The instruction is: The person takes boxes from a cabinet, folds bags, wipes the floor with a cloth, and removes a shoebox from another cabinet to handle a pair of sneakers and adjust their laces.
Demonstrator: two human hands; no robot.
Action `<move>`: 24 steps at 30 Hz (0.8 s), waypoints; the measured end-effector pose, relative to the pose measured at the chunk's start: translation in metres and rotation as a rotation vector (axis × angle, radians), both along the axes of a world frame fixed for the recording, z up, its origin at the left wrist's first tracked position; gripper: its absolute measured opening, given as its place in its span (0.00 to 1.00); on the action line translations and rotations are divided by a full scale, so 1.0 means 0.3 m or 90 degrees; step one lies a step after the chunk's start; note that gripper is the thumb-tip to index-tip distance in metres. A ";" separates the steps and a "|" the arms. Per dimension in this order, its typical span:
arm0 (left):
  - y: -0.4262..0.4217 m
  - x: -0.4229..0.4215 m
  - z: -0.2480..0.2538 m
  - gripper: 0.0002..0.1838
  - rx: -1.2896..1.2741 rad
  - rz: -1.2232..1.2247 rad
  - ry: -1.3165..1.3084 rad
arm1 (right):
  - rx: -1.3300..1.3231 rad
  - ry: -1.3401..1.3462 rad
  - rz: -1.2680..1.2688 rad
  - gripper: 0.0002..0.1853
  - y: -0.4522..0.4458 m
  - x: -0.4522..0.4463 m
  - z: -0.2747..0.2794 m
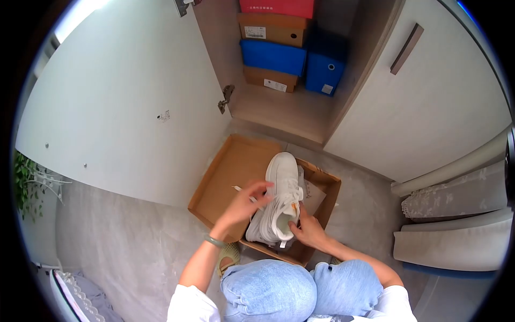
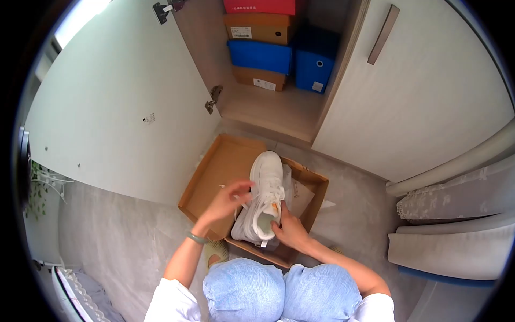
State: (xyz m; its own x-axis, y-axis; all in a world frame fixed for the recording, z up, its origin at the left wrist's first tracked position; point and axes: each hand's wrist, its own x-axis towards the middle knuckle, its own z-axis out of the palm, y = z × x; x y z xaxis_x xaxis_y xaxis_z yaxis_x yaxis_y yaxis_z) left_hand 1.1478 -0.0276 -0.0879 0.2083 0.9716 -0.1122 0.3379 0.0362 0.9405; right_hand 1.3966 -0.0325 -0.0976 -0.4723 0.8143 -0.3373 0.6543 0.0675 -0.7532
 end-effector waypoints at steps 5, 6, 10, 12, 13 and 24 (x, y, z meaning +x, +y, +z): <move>-0.056 0.119 0.063 0.18 0.004 0.076 0.035 | -0.036 0.004 0.008 0.39 0.010 0.001 0.056; -0.047 0.121 0.070 0.17 -0.023 0.057 0.072 | -0.022 0.005 -0.001 0.39 0.005 -0.001 0.062; -0.013 0.105 0.086 0.14 -0.022 0.015 0.114 | -0.026 0.090 -0.039 0.37 -0.007 0.022 0.040; 0.003 0.090 0.117 0.12 -0.037 -0.012 0.105 | -0.026 0.116 -0.046 0.35 0.000 0.029 0.030; 0.010 0.092 0.112 0.14 0.007 0.004 0.111 | -0.028 0.141 -0.051 0.33 0.004 0.031 0.027; -0.042 0.119 0.262 0.10 0.153 -0.096 0.168 | 0.129 -0.013 -0.006 0.16 0.276 -0.036 0.163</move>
State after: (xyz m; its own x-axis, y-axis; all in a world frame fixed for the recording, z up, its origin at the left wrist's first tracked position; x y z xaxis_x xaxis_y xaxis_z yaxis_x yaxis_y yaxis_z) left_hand 1.1835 -0.0402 -0.0093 0.3450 0.9375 0.0457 0.5546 -0.2429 0.7959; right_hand 1.3859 0.0503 -0.0486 -0.4585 0.8711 -0.1758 0.6712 0.2097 -0.7110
